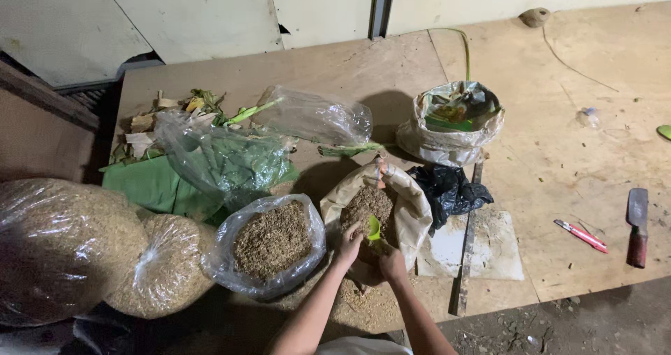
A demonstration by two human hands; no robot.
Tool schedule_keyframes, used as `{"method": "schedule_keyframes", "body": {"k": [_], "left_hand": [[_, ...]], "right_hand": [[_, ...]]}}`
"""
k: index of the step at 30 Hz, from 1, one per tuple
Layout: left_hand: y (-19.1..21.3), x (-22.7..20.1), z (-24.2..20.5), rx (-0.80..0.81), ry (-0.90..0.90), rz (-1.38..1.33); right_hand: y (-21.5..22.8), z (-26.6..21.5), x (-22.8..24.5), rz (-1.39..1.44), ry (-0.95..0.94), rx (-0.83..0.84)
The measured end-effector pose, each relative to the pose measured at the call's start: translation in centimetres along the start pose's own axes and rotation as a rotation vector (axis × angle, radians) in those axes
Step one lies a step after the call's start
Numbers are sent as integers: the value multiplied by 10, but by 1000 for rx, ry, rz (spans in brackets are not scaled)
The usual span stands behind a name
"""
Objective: The person scoops grains from a large plastic bag into a smaller cloth bag using a green plastic scoop. They repeatedly transfer the grains between the two containers on a wooden table.
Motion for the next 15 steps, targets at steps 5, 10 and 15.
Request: {"method": "schedule_keyframes", "body": {"k": [5, 10, 15], "left_hand": [[2, -14, 8, 34, -169, -132], [12, -24, 7, 60, -193, -173], [37, -61, -13, 95, -227, -196]], "right_hand": [[14, 3, 4, 9, -64, -60], [24, -4, 0, 21, -254, -31], [40, 2, 19, 132, -135, -91]]}}
Point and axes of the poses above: each hand's wrist, its own z-axis towards the middle knuckle, its own y-axis out of the back of the hand, x = y × z, the point moved 9 cm from there along z, towards the middle knuckle, and after that the axes turned 4 degrees about y, right-handed, at the moved point
